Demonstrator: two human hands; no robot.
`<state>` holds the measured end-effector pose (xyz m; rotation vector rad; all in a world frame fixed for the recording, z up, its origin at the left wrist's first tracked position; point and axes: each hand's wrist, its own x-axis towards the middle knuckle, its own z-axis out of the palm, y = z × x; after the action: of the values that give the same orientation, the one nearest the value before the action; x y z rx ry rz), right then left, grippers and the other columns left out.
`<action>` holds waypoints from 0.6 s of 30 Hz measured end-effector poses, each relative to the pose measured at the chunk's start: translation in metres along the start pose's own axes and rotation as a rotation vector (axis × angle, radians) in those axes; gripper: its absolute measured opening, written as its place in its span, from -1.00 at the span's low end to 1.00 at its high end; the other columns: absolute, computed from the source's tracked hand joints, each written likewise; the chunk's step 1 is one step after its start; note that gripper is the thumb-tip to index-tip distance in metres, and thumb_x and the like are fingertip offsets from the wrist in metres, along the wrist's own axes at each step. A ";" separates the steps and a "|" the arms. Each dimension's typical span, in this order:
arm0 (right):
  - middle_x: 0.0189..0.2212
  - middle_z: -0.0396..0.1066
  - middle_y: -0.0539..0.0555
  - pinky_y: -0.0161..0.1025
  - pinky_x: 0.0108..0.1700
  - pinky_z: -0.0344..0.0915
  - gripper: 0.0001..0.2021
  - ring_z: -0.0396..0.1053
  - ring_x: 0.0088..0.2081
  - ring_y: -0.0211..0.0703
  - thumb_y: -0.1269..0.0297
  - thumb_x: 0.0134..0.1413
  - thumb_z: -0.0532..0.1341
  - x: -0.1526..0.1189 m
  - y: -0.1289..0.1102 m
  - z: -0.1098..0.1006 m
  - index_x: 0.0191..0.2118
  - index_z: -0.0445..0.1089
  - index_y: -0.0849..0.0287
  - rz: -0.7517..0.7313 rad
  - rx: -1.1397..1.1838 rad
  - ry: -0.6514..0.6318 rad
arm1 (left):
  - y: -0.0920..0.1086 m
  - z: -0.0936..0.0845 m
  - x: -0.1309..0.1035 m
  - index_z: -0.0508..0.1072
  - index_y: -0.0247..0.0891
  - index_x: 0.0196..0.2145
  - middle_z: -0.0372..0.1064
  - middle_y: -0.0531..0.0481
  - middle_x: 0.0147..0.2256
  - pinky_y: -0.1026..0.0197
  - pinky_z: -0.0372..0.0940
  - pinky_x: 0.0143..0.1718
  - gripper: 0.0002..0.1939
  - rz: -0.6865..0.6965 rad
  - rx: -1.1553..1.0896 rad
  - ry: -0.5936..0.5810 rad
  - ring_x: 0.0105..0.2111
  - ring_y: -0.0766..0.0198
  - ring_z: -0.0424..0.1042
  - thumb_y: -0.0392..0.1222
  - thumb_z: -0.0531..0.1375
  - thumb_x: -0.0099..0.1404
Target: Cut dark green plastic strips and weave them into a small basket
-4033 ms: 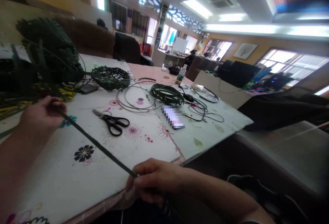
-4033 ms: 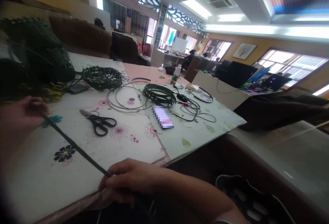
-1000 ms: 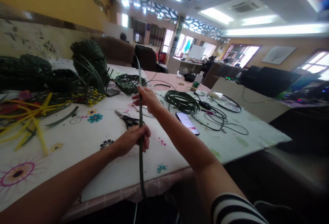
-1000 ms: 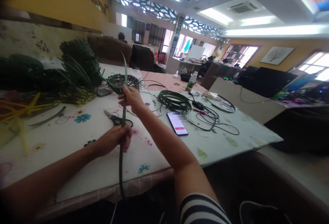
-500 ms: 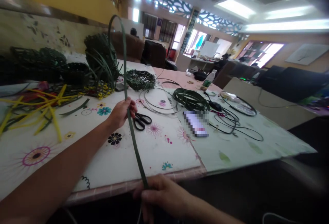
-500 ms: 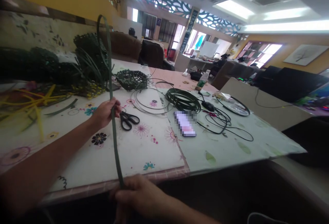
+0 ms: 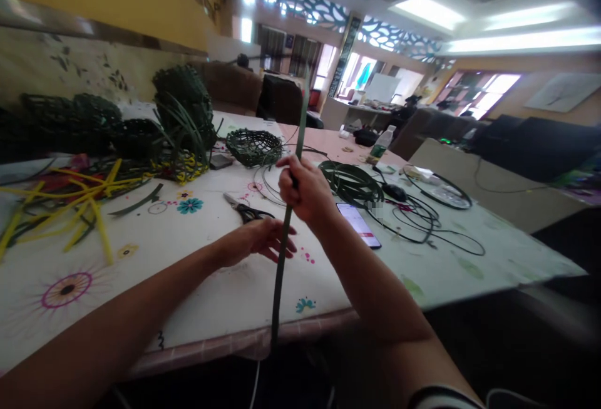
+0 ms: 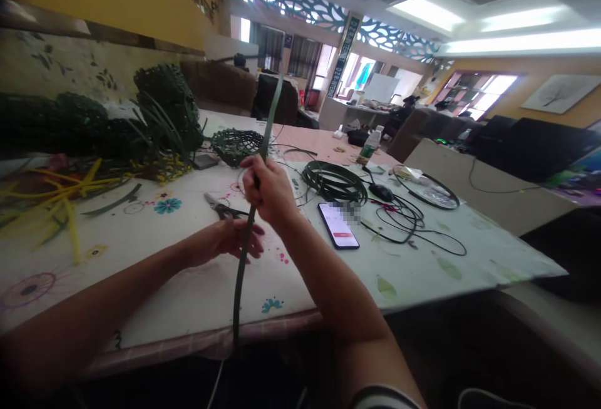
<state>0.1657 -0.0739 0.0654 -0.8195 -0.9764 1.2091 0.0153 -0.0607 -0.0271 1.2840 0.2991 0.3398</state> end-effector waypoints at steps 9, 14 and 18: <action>-0.70 0.00 -0.22 -0.51 -0.68 -0.19 -0.61 -0.14 -0.73 -0.47 0.24 0.51 -0.14 0.124 -0.030 -0.033 -0.40 0.19 0.17 0.064 0.112 0.237 | 0.001 0.011 -0.011 0.50 -0.28 -0.32 0.58 -0.23 -0.27 0.13 0.42 -0.23 -0.60 -0.205 0.099 -0.363 -0.28 0.12 0.58 0.16 0.18 0.33; -0.69 0.16 -0.17 -0.49 -0.56 0.15 -0.75 0.15 -0.66 -0.41 0.36 0.42 0.02 0.109 -0.011 -0.020 -0.37 0.22 0.17 0.154 0.011 0.117 | 0.007 0.005 -0.006 0.35 -0.27 -0.40 0.48 -0.08 -0.55 0.29 0.29 -0.55 -0.58 -0.002 0.023 0.017 -0.56 0.25 0.47 0.18 0.20 0.31; -0.57 0.38 -0.06 -0.40 -0.45 0.30 -0.87 0.36 -0.52 -0.32 0.32 0.31 0.15 0.052 0.044 -0.004 -0.31 0.33 0.20 0.130 -0.224 -0.024 | 0.007 -0.015 0.003 0.34 -0.28 -0.37 0.41 0.00 -0.58 0.32 0.24 -0.59 -0.62 0.132 -0.014 0.364 -0.60 0.31 0.40 0.13 0.23 0.29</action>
<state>0.1569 -0.0146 0.0329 -1.0606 -1.1052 1.2365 0.0111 -0.0448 -0.0244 1.2276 0.5198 0.6900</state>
